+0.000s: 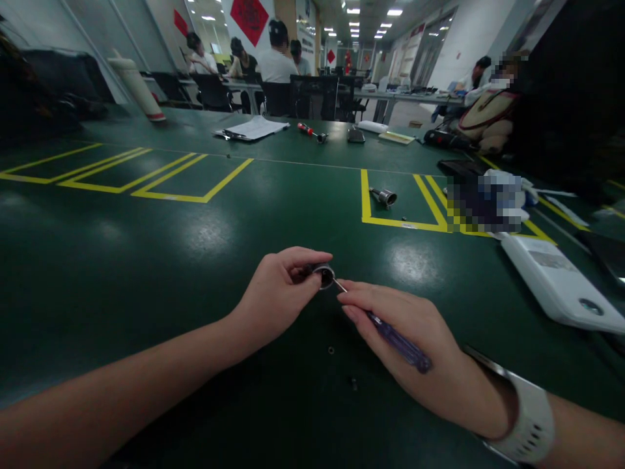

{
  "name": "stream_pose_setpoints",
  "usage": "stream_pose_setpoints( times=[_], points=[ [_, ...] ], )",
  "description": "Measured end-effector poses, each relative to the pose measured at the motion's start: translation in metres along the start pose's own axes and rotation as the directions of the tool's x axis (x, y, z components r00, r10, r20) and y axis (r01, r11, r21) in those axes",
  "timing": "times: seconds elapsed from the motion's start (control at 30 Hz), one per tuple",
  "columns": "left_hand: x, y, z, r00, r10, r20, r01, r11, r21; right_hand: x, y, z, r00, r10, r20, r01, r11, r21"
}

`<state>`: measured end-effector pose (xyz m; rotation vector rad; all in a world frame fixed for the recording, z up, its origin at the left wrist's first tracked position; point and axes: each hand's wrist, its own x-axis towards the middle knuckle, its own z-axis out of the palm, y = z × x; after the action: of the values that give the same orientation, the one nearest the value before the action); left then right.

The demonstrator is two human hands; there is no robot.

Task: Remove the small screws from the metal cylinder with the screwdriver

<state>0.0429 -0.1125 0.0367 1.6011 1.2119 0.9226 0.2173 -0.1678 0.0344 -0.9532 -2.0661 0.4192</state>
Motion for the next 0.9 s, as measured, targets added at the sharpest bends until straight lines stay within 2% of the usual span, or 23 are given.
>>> stream_pose_setpoints(
  times=[0.2, 0.5, 0.57, 0.63, 0.7, 0.73, 0.8, 0.9],
  points=[
    [0.0, -0.002, 0.001, 1.0, -0.01, -0.024, 0.01, 1.0, -0.02, 0.002, -0.003, 0.001, 0.999, -0.03, -0.014, 0.029, 0.998, -0.059],
    [0.001, -0.004, 0.004, 0.999, -0.013, -0.04, 0.011, 0.998, -0.065, 0.001, -0.005, 0.002, 0.999, -0.031, -0.01, 0.031, 0.998, -0.057],
    [0.0, -0.003, 0.004, 0.999, -0.033, -0.027, 0.032, 0.997, -0.068, 0.0, -0.004, 0.002, 1.0, -0.007, -0.017, 0.007, 1.0, -0.003],
    [0.0, -0.002, 0.002, 0.999, -0.049, -0.01, 0.048, 0.995, -0.085, 0.0, -0.002, -0.002, 0.994, 0.106, -0.029, -0.102, 0.989, 0.109],
    [0.001, -0.002, 0.0, 0.998, -0.065, -0.023, 0.061, 0.989, -0.132, 0.001, 0.001, -0.007, 0.955, 0.295, 0.019, -0.289, 0.919, 0.268],
    [0.001, -0.002, -0.002, 0.997, -0.074, -0.036, 0.067, 0.984, -0.162, 0.002, 0.003, -0.011, 0.922, 0.378, 0.083, -0.382, 0.856, 0.35],
    [0.003, -0.003, -0.005, 0.994, -0.092, -0.057, 0.077, 0.971, -0.224, 0.004, 0.007, -0.017, 0.862, 0.424, 0.279, -0.507, 0.717, 0.478],
    [0.005, -0.004, -0.011, 0.994, -0.104, -0.04, 0.086, 0.946, -0.313, 0.006, 0.013, -0.021, 0.766, 0.406, 0.498, -0.638, 0.576, 0.511]
  ],
)
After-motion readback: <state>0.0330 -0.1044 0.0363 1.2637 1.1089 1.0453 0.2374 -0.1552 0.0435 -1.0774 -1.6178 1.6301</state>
